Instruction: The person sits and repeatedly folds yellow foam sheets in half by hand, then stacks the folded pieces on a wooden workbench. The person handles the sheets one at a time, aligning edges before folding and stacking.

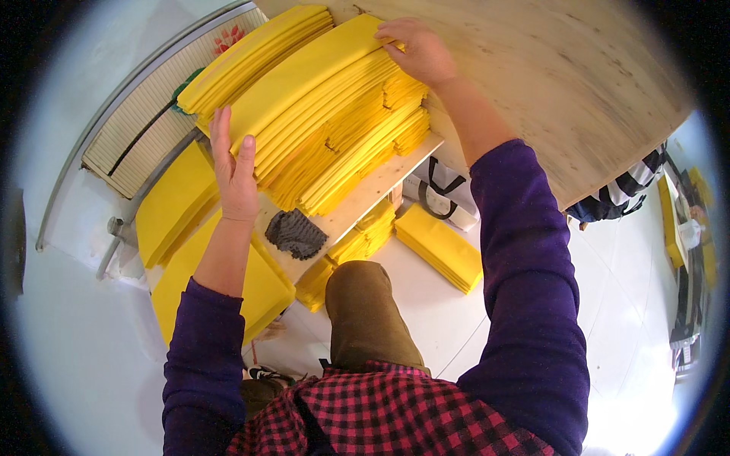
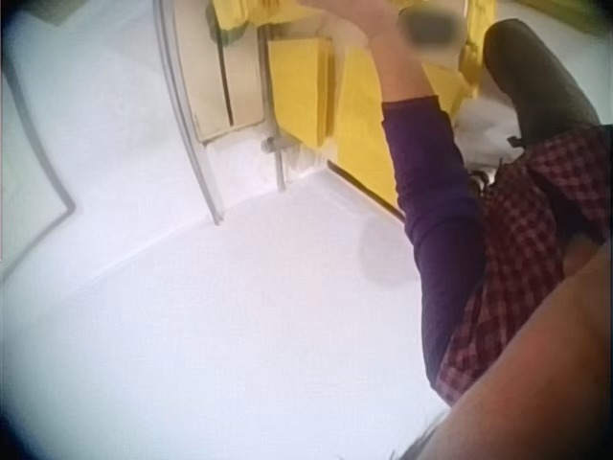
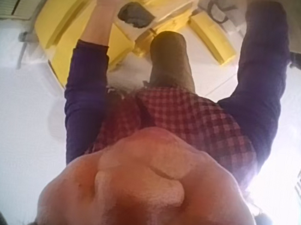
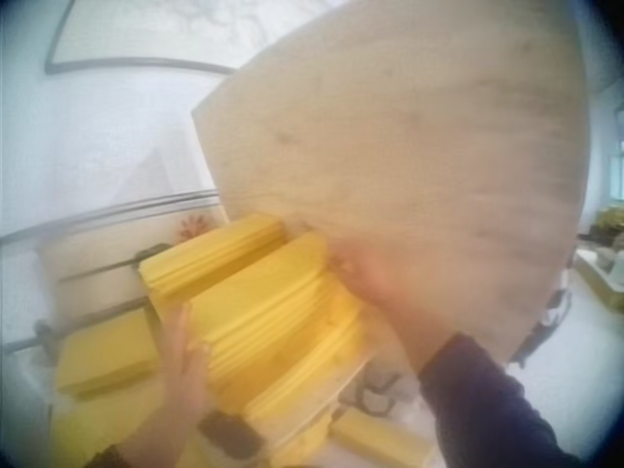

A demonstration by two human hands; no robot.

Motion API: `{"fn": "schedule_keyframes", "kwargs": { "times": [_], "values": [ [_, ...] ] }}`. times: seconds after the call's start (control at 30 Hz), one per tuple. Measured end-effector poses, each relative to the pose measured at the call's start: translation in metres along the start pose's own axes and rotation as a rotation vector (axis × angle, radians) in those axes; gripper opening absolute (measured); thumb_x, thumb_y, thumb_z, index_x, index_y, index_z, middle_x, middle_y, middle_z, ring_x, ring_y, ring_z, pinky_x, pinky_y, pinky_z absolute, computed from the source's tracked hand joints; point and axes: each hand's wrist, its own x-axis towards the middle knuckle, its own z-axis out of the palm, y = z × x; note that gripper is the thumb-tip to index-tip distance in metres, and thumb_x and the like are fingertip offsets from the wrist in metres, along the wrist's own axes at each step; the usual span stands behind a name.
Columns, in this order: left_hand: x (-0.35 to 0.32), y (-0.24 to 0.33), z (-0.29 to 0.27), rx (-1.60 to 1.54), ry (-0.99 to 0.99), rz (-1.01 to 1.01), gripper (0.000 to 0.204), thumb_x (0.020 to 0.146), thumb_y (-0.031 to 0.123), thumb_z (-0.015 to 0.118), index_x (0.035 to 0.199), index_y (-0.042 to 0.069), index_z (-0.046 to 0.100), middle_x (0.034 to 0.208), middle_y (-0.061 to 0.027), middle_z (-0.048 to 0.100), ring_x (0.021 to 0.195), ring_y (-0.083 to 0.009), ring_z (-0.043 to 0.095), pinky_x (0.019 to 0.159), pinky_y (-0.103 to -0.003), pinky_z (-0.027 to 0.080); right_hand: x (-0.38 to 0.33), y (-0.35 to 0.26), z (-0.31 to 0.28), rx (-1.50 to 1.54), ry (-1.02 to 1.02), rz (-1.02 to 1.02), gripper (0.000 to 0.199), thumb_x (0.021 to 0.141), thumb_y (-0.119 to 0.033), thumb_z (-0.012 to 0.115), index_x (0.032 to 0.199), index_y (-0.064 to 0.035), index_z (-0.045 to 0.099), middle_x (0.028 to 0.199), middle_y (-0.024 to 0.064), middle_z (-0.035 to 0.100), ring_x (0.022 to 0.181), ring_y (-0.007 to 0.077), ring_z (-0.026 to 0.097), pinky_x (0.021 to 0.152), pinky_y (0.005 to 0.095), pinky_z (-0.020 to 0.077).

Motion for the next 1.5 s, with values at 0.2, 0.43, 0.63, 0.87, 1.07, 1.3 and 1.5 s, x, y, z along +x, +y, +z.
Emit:
{"fn": "schedule_keyframes", "kwargs": {
  "times": [0.2,0.43,0.63,0.87,1.07,1.3,1.5],
  "values": [
    [0.001,0.000,0.002,0.041,0.003,-0.011,0.062,0.095,0.038,0.052,0.144,0.007,0.032,0.153,-0.0204,0.019,0.143,-0.0366,0.011,0.114,-0.047,0.012,0.011,-0.005,-0.005,-0.221,-0.108,-0.092,0.023,0.080,-0.004,0.064,0.103,-0.0077,0.065,0.108,0.0071,0.065,0.106,0.0279,0.057,0.090,0.0364,0.0471],
    [0.001,-0.003,0.006,0.023,0.028,0.008,0.061,0.096,0.036,0.051,0.144,0.004,0.030,0.153,-0.0202,0.020,0.143,-0.0360,0.013,0.114,-0.046,0.013,0.009,-0.013,-0.007,-0.337,-0.121,0.016,0.017,0.084,-0.014,0.059,0.099,-0.0120,0.066,0.101,0.0058,0.065,0.099,0.0272,0.059,0.084,0.0379,0.0492],
    [0.000,-0.003,0.008,0.067,0.028,0.047,0.060,0.097,0.034,0.049,0.144,0.003,0.029,0.152,-0.0202,0.020,0.142,-0.0354,0.015,0.114,-0.045,0.015,0.002,-0.015,-0.001,-0.370,0.055,-0.007,0.015,0.084,-0.016,0.059,0.097,-0.0152,0.067,0.094,0.0040,0.067,0.096,0.0244,0.060,0.080,0.0370,0.0511],
    [-0.002,-0.007,0.008,0.049,0.040,0.053,0.059,0.097,0.034,0.049,0.144,0.003,0.030,0.152,-0.0207,0.022,0.142,-0.0355,0.017,0.114,-0.044,0.016,0.005,-0.020,0.004,-0.406,0.098,-0.028,0.013,0.084,-0.017,0.061,0.095,-0.0159,0.067,0.093,0.0024,0.067,0.095,0.0238,0.060,0.079,0.0366,0.0512],
    [-0.006,-0.007,0.007,0.038,0.038,0.060,0.058,0.097,0.032,0.050,0.143,0.002,0.031,0.151,-0.0216,0.023,0.141,-0.0362,0.017,0.114,-0.044,0.015,-0.001,-0.015,0.004,-0.323,0.085,0.002,0.014,0.084,-0.015,0.060,0.097,-0.0133,0.066,0.095,0.0044,0.066,0.096,0.0252,0.060,0.081,0.0366,0.0501],
    [-0.002,-0.006,0.006,0.055,0.028,0.046,0.062,0.096,0.036,0.049,0.144,0.001,0.029,0.150,-0.0231,0.023,0.141,-0.0378,0.016,0.114,-0.046,0.014,-0.009,0.002,0.011,-0.099,0.081,-0.016,0.025,0.085,-0.009,0.058,0.109,-0.0097,0.064,0.108,0.0122,0.064,0.102,0.0291,0.059,0.087,0.0341,0.0478],
    [-0.004,-0.013,0.004,0.033,0.067,0.114,0.061,0.096,0.035,0.049,0.144,0.003,0.029,0.150,-0.0234,0.024,0.141,-0.0388,0.017,0.114,-0.046,0.013,-0.025,-0.009,0.017,0.414,-0.099,0.403,0.036,0.093,-0.028,0.057,0.125,-0.0110,0.057,0.124,0.0172,0.056,0.115,0.0209,0.052,0.100,0.0398,0.0395]
  ]
}}
